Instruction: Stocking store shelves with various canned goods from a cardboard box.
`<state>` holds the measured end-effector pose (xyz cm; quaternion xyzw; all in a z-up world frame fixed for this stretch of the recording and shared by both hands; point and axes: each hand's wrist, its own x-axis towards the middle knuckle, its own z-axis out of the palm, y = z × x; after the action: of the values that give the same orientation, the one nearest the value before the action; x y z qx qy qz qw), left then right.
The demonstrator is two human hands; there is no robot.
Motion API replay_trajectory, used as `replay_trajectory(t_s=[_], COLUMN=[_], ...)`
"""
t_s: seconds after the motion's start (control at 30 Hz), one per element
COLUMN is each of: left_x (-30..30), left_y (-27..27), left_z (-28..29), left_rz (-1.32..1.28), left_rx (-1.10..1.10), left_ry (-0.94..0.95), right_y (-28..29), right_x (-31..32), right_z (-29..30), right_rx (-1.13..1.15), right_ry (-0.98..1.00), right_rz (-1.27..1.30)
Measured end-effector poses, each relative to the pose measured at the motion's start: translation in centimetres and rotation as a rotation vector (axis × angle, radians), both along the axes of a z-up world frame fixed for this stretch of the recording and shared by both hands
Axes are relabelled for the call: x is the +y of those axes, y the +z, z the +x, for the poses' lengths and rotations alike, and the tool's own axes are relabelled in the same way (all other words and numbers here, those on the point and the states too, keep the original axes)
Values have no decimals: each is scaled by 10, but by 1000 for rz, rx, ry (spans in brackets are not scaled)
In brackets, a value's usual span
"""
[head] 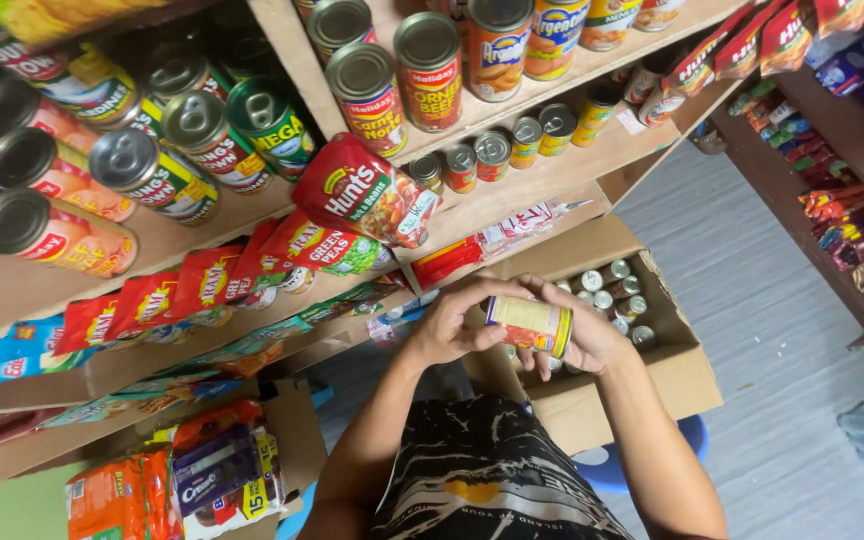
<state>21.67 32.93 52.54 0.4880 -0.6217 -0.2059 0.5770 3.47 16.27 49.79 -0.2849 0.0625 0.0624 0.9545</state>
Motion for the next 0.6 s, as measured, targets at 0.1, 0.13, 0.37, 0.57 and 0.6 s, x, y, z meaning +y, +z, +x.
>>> replay_trajectory(t_s=[0.1,0.13,0.37,0.57,0.6], left_x=[7,9,29,23,20], left_y=[15,19,39,46,38], left_z=[5,5,-2,-27,-29], left_rz=[26,44,-39,-39,-41], left_rx=[79,145,304,116,117], left_ry=[-82,-24,323,504,507], right_y=[15,25,22,96,94], right_x=[8,11,3,34,35], right_z=[13,19,30,60,59], right_rx=[-43,-44,-108,-295,-296], right_ry=[-131,-154,-352,-669,-666], right_rz=[-162,-143,-368,-781,-783])
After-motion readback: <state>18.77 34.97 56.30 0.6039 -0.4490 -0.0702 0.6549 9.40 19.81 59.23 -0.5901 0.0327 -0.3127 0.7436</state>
